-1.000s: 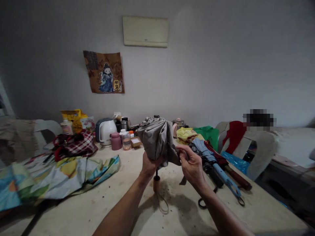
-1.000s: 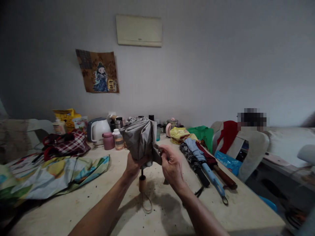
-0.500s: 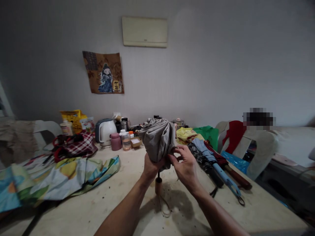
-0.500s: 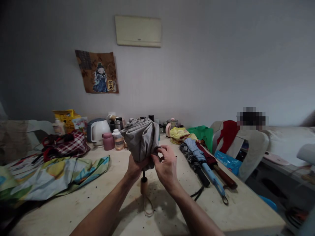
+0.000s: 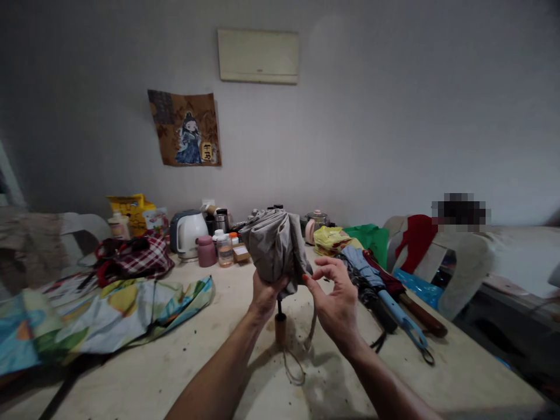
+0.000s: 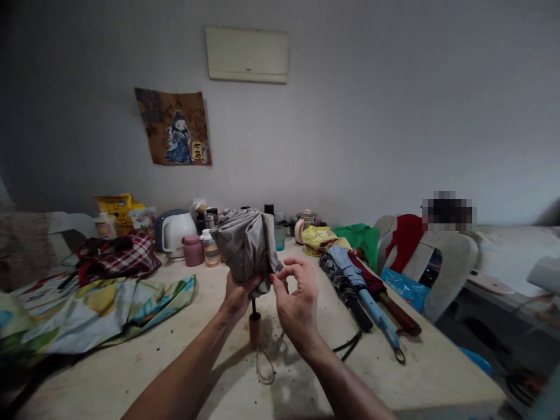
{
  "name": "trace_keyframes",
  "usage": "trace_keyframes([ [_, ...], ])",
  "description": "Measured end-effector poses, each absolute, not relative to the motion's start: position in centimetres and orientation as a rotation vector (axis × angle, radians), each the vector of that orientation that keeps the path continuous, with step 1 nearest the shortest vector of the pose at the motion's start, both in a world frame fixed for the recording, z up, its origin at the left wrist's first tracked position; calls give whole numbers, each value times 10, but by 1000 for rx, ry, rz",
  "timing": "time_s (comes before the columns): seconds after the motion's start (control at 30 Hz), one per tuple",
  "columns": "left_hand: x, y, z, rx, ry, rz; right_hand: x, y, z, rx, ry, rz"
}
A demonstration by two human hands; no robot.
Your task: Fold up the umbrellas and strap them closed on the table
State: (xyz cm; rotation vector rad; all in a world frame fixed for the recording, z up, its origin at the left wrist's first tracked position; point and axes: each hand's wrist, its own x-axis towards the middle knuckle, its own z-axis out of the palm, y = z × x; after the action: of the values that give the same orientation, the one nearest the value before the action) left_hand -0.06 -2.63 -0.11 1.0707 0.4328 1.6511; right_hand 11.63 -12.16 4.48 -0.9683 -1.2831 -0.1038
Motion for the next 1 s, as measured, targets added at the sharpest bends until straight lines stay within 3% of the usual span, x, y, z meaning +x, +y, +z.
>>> trace_keyframes([
  [0.33, -5, -17, -15, 1306, 473, 1662, 115, -106, 44, -1124, -1324, 65],
  [0.63, -2, -21, -9, 1351, 519, 1674, 106, -113, 46, -1153, -1445, -165],
  [0.83, 3, -41, 2, 1301, 405, 1514, 95, -118, 66, -1185, -1717, 82],
  [0.93, 1, -48, 1, 1109, 323, 1284, 115, -127, 91, -957, -1916, 634],
  [1.0, 0, -50, -1, 1033, 308, 1191, 137, -123, 102, -784, -1721, 874],
])
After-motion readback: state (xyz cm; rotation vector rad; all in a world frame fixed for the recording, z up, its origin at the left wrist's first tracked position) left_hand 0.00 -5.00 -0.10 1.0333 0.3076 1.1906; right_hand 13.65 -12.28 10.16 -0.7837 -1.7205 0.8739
